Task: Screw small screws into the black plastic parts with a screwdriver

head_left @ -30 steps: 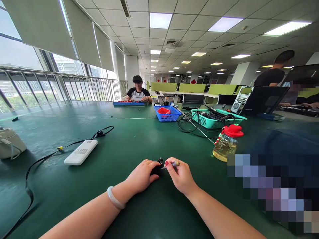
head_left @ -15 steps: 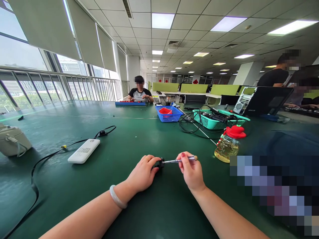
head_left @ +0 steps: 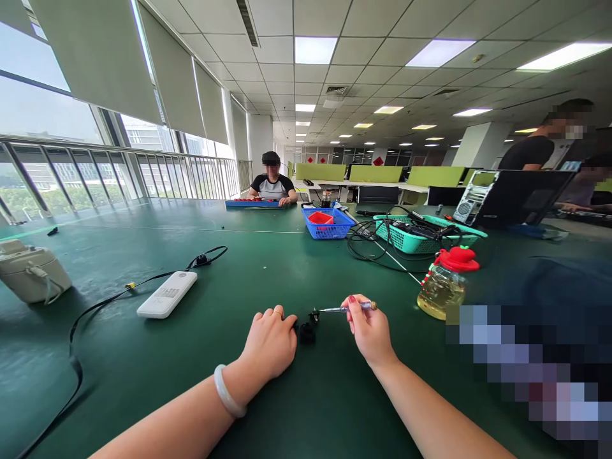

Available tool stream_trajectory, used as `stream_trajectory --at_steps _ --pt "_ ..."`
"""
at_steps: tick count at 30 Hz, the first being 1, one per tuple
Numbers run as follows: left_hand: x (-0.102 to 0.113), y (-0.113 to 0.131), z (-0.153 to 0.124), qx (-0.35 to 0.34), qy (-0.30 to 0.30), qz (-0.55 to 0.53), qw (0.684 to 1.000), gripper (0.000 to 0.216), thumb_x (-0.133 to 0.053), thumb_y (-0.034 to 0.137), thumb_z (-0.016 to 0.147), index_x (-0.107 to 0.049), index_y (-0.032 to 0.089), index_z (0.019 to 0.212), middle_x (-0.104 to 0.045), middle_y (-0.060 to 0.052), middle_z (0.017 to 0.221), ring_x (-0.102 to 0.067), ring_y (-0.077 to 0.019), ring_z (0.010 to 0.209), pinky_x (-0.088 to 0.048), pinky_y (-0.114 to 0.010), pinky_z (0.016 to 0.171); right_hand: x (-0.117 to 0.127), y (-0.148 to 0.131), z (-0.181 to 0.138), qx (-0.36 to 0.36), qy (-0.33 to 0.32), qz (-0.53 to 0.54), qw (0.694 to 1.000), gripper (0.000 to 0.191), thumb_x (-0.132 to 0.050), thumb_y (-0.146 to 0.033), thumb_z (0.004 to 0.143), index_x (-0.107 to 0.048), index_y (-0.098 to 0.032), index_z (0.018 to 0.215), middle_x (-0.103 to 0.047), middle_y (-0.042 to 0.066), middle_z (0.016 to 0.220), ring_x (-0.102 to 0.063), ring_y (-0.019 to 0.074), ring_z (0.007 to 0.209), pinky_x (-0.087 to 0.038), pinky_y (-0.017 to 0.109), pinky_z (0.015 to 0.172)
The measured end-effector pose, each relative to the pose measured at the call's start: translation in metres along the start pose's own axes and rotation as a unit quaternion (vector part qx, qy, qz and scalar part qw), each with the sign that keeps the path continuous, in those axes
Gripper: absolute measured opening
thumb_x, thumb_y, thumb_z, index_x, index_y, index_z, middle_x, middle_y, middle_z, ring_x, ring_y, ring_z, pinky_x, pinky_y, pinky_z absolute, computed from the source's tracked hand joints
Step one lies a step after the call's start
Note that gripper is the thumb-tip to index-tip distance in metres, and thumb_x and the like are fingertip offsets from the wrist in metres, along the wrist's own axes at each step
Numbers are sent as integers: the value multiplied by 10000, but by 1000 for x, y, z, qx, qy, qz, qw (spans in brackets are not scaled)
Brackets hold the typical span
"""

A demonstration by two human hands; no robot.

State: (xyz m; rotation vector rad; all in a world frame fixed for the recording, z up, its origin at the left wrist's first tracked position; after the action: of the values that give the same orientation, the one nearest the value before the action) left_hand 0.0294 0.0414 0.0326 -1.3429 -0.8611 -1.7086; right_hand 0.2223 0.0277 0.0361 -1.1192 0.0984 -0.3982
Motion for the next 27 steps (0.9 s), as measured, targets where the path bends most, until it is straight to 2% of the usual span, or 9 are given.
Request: stream_trajectory --at_steps 2,4,7,10,14,18,22,27 --pt "2 -1 0 10 11 -13 1000 351 -410 250 908 -661 223 1152 -611 -126 1011 -590 -279 912 -438 -458 839 -1 -1 -1 3 -3 -1 1000 463 -461 -607 914 -593 -193 755 -452 -28 562 -415 111 461 -333 237 428" --pt "5 0 1 6 34 -41 999 379 -420 286 920 -611 229 1243 -598 -137 1143 -565 -304 1036 -425 -497 916 -3 0 -1 1 -8 -2 1000 459 -461 -605 915 -590 -194 755 -446 -31 552 -409 110 453 -331 237 426" --pt "4 9 2 -51 46 -140 988 461 -468 357 927 -484 264 1378 -489 -113 1379 -441 -307 1270 -363 -516 1073 -2 -1 0 5 0 -7 1000 456 -461 -604 915 -595 -195 765 -451 -32 543 -417 113 448 -345 238 429" --pt "-2 18 1 -110 13 -233 966 570 -561 374 884 -404 278 1424 -398 -94 1468 -357 -282 1364 -334 -488 1144 1 -4 -1 20 16 -14 1000 451 -456 -595 921 -599 -195 771 -458 -29 550 -429 116 457 -359 238 434" --pt "-8 25 -2 -146 -35 -250 956 513 -631 366 842 -508 287 1334 -352 -97 1496 -320 -311 1392 -335 -517 1145 2 -6 -1 38 14 -24 999 441 -451 -579 931 -602 -195 777 -455 -27 570 -433 116 475 -362 234 440" --pt "-4 30 -5 -165 -39 -236 957 369 -619 354 859 -588 274 1217 -396 -96 1461 -347 -301 1371 -355 -501 1131 -3 -2 1 21 -5 -24 999 434 -454 -578 931 -606 -190 809 -477 -22 598 -434 110 469 -362 233 443" --pt "-5 24 -1 -133 -29 -219 966 246 -601 309 868 -606 264 1109 -449 -85 1419 -412 -291 1320 -371 -525 1104 -9 3 3 -7 -19 -19 1000 458 -459 -611 913 -614 -186 836 -506 -15 612 -448 108 440 -370 238 428" --pt "-12 4 5 -66 9 -213 975 160 -624 285 838 -581 226 980 -459 -98 1400 -430 -294 1302 -391 -522 1082 -10 5 4 -16 -25 -13 999 500 -465 -660 883 -611 -189 802 -496 -17 594 -451 114 431 -368 243 419"
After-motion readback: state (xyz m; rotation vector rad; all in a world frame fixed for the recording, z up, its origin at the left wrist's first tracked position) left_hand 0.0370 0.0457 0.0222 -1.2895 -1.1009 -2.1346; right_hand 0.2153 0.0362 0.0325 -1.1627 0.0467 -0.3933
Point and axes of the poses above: each hand's wrist, its own z-axis towards the middle knuckle, its own x-axis out of the back of the hand, y = z × x, the point moved 10 cm from there along z, towards the middle knuckle
